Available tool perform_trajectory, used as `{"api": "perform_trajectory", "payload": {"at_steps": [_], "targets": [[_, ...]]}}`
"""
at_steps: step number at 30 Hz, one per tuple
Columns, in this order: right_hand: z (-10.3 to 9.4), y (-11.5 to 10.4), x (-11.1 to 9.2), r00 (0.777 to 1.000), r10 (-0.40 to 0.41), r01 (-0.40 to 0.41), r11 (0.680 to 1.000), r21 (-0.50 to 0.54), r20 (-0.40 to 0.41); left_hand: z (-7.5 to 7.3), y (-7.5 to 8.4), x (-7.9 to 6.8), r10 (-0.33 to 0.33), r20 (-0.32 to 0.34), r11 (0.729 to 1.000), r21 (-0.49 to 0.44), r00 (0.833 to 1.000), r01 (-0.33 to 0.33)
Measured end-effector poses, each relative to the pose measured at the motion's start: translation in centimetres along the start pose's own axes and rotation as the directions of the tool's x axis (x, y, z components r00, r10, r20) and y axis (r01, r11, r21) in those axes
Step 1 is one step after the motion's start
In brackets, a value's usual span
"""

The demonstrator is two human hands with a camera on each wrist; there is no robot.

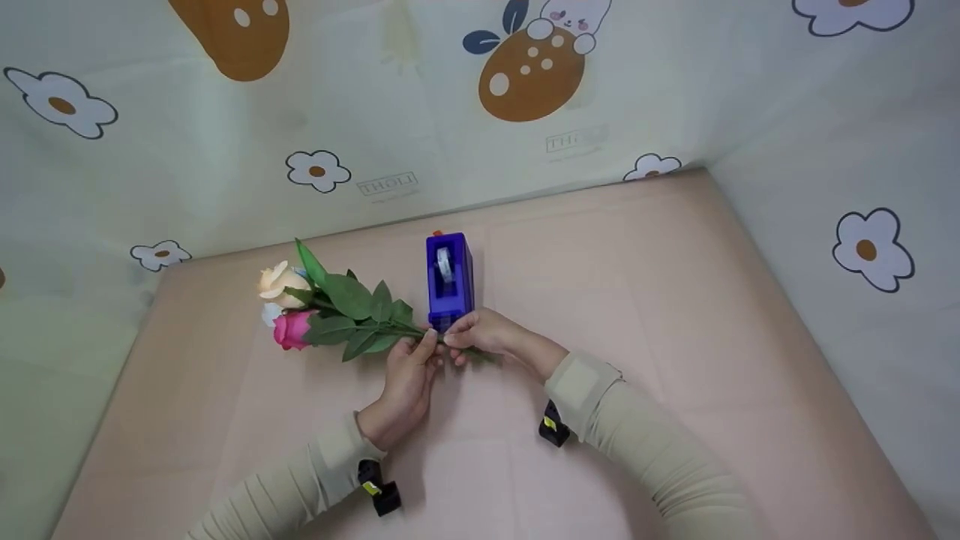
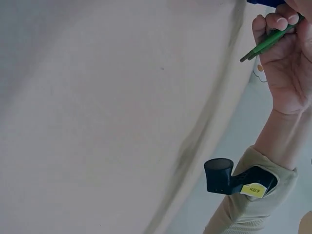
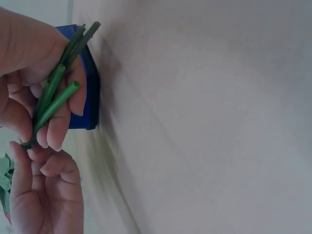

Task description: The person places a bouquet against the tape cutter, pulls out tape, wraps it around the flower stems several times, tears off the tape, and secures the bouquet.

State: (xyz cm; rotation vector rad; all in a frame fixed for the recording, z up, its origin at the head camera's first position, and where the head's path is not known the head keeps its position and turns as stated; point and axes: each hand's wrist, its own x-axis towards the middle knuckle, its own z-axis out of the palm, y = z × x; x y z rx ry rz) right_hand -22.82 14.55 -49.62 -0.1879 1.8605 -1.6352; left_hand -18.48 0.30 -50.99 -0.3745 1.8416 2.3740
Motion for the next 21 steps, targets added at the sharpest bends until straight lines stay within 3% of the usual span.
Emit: {"api": "perform_trajectory", "payload": {"at_steps": [5,9,15,21], "targets": [[0.2,-0.11,-0.06,0.999,-0.042,0.041,0.997,-0.058,-0.019,0.0,-0.05,0.16,-0.011,0.012,0.998,-0.064,1.0,0.011],[0.09,-0.34,-0.17,1.0,-0.028,0.028,0.994,-0.107,-0.003,-0.13,-0.22,0.26,-0.021,0.006,0.997,-0.07,1.0,0.021],[-0.68,-0.15,-0.2,0.997,0.003,0.013,0.975,-0.223,0.072,-0.26,-0.59,0.59,0.041,0.008,0.998,-0.038,0.999,-0.041],[-0.41,-0.33,-0.1,0.999,0.028,-0.018,0.956,-0.294,0.031,-0.57,-1.0,0.84,0.077,0.073,0.996,-0.058,0.994,-0.073]]}}
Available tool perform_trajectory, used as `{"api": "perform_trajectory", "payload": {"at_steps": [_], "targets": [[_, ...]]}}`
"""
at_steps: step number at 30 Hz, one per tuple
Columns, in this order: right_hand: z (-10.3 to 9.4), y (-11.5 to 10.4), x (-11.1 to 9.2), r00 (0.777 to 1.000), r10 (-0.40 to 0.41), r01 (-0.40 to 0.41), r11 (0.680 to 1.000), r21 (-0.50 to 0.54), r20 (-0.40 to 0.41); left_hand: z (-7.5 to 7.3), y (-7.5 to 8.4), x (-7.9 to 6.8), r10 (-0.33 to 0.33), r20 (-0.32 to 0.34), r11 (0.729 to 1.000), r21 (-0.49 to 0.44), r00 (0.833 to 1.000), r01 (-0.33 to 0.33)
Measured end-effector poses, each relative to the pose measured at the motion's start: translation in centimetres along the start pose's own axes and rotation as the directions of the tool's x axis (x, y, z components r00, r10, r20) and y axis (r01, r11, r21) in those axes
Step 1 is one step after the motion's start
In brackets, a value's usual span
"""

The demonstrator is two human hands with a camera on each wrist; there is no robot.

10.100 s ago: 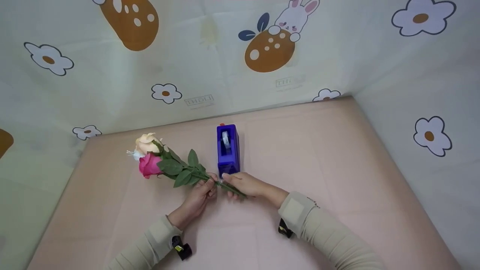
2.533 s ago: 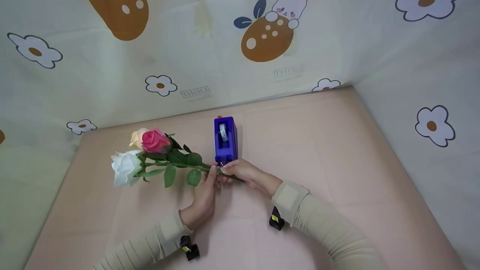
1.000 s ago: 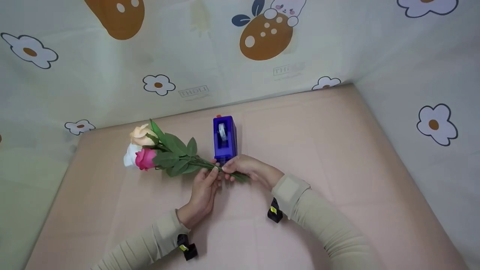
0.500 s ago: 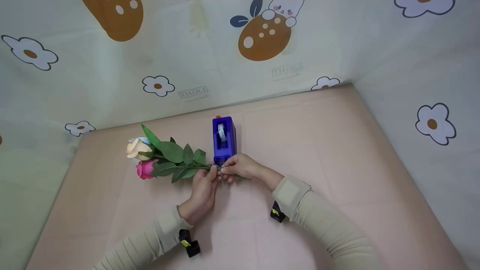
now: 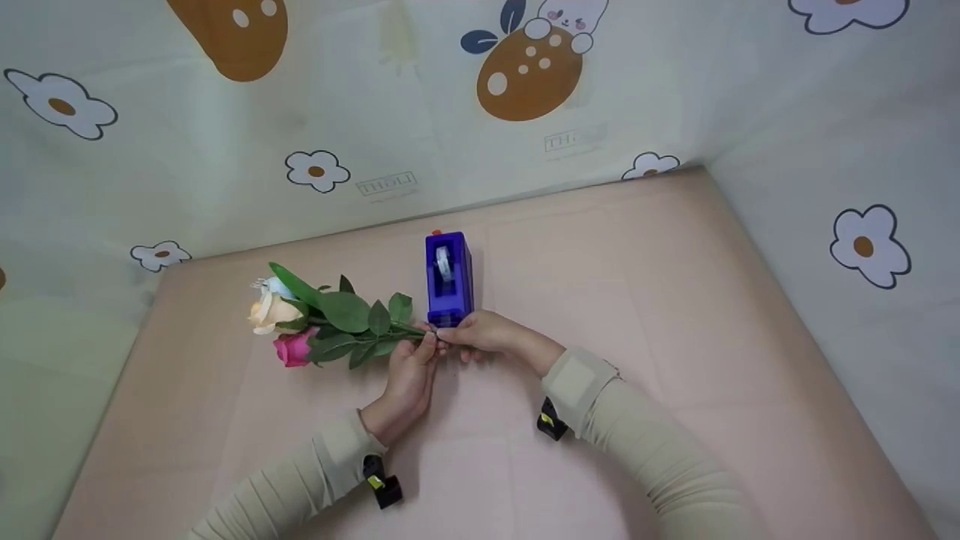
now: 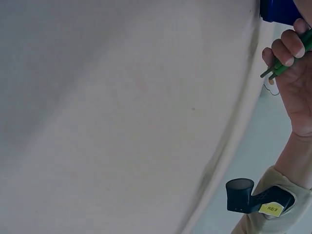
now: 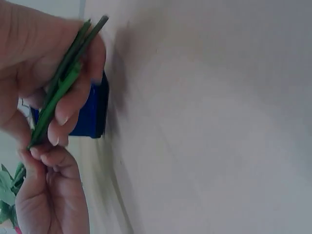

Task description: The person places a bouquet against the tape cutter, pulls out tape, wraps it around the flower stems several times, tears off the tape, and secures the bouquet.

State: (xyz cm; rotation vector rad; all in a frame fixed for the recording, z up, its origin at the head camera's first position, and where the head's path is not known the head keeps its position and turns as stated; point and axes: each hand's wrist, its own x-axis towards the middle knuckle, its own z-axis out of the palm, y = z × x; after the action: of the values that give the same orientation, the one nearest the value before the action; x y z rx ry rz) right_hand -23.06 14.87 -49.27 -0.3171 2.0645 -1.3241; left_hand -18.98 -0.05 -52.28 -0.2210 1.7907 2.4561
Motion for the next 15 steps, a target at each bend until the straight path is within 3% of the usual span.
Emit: {"api": "perform_trajectory", "payload": {"at_steps": [5,10,12,15], "targets": [[0.2,-0.5,0.2,0.999,0.049,-0.049,0.998,0.036,-0.001,-0.3,0.1,-0.1,-0.022,0.025,1.0,-0.004,0.999,0.022],[0.4,-0.4,0.4,0.994,0.093,-0.086,0.988,0.126,-0.052,-0.2,0.2,-0.4,-0.007,0.017,0.999,-0.037,1.0,0.008],[0.5,-0.2,0.5,0.993,0.097,-0.085,0.985,0.15,-0.074,-0.3,0.0,-0.9,0.015,0.043,0.998,-0.065,0.999,-0.012],[0.6,0.0,0.7,0.992,0.089,-0.073,0.984,0.161,-0.094,-0.1,0.5,-2.8,-0.023,0.085,0.998,-0.048,0.996,0.027]]}}
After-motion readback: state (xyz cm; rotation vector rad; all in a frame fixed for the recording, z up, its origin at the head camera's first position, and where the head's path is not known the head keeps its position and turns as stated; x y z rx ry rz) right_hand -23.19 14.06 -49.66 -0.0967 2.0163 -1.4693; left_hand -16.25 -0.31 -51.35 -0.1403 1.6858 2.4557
